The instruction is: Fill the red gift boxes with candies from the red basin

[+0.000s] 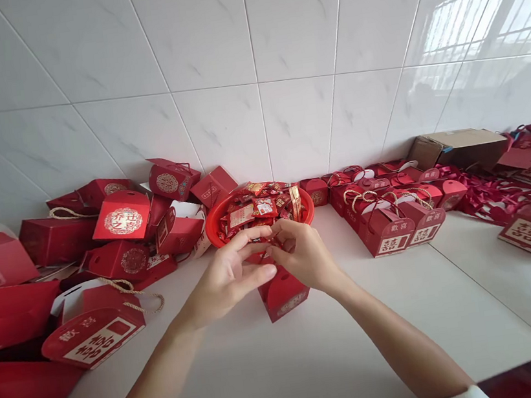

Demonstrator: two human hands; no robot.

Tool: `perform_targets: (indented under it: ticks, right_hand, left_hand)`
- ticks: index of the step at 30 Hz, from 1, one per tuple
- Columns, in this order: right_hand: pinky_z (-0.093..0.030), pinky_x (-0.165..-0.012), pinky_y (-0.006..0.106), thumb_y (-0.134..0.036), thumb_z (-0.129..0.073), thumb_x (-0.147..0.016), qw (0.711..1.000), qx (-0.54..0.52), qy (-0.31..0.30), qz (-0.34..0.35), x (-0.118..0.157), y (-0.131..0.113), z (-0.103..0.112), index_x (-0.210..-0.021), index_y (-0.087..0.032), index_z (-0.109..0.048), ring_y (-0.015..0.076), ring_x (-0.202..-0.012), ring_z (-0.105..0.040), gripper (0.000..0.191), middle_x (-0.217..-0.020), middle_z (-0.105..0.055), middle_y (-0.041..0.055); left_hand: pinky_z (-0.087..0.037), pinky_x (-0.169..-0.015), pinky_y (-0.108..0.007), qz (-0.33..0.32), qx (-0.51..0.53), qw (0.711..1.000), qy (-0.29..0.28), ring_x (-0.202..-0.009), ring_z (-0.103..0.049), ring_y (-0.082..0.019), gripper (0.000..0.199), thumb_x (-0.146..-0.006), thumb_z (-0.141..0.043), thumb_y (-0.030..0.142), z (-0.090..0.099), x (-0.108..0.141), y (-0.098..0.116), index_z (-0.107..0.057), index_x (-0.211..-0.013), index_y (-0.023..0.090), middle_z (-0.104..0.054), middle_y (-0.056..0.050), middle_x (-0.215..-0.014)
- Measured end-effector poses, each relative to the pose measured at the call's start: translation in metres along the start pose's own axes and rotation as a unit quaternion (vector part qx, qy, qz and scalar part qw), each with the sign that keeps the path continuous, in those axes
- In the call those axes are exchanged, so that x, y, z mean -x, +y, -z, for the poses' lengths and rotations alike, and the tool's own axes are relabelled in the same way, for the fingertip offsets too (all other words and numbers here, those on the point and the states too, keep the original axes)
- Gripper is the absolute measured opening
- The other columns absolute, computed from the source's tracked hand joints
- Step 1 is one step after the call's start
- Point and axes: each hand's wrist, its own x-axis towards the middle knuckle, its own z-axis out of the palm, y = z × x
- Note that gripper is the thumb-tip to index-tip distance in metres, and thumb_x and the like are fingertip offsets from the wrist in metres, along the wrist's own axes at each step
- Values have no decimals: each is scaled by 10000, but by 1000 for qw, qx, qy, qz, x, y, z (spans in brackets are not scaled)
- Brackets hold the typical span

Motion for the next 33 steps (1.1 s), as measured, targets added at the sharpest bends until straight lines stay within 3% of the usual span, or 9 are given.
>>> perform_targets:
  ticks: [3, 6, 12, 15, 22, 25, 28, 30, 33]
  right_hand:
    - [-493, -570, 285, -225, -628, -808, 999, 14, 34, -2, 2, 3, -4, -857, -207, -654, 152, -624, -617, 58, -852, -730, 35]
    - [-476, -549, 281, -175, -588, -785, 998, 44, 52, -1, 5, 7, -6, -831, -216, -648, 140, -571, -599, 86, -816, -732, 19]
    - [-530, -646, 315, -167, -558, -765, 996, 56, 67, -3, 8, 14, -4, -908, -233, -674, 179, -677, -670, 195, -847, -748, 17]
    - [-537, -674, 324, -169, -553, -762, 998, 33, 60, -4, 9, 14, 1, -915, -220, -677, 187, -681, -680, 203, -763, -742, 11]
    - [-538, -677, 303, -201, -631, -715, 990, -95, 96, -28, 12, 10, 10, -879, -182, -686, 181, -741, -676, 175, -803, -724, 31]
    - [-534, -678, 298, -208, -673, -689, 983, -150, 87, -58, 13, 7, 10, -822, -183, -686, 170, -716, -665, 136, -767, -703, 13]
    - [-528, -691, 307, -220, -700, -673, 972, -207, 74, -78, 13, 7, 11, -800, -185, -675, 168, -680, -667, 134, -723, -690, 1]
    - [-514, -693, 303, -230, -721, -673, 965, -238, 56, -94, 14, 7, 14, -809, -182, -666, 159, -658, -660, 154, -712, -691, -1]
    - [-483, -676, 283, -232, -767, -666, 956, -262, 10, -131, 19, 10, 19, -847, -177, -667, 132, -627, -626, 214, -708, -687, -6]
  left_hand:
    - [-605, -921, -375, 1, -90, 995, 37, -1215, -624, -273, 608, -825, -733, 299, -9, 1, -4, -503, -1386, 270, -564, -96, -1421]
    - [-603, -950, -405, -12, -127, 990, 59, -1145, -669, -265, 652, -828, -722, 285, -16, 0, -8, -461, -1426, 262, -567, -108, -1416]
    - [-563, -1058, -405, -59, -107, 991, 46, -1335, -571, -283, 670, -866, -651, 210, -23, 3, -12, -395, -1484, 258, -472, -98, -1548]
    - [-580, -1036, -392, -97, -124, 986, 48, -1327, -579, -279, 622, -869, -632, 186, -26, 4, -12, -431, -1454, 247, -514, -95, -1512]
    - [-525, -1078, -429, -152, -201, 965, 73, -1268, -607, -253, 561, -873, -660, 200, -26, -3, -21, -468, -1395, 267, -597, -80, -1391]
    - [-490, -1100, -477, -112, -235, 963, 71, -1340, -533, -292, 713, -825, -745, 270, -25, -6, -30, -408, -1453, 279, -540, -100, -1443]
    - [-494, -1077, -505, -30, -248, 968, 20, -1349, -510, -326, 866, -762, -806, 289, -27, -8, -37, -354, -1500, 277, -510, -120, -1468]
    - [-496, -1061, -507, 0, -248, 969, -10, -1316, -532, -328, 803, -757, -796, 265, -29, -9, -41, -413, -1463, 274, -551, -107, -1428]
    - [-501, -1026, -496, 10, -249, 968, -37, -1219, -585, -324, 485, -758, -759, 213, -31, -12, -48, -613, -1218, 259, -649, -70, -1265]
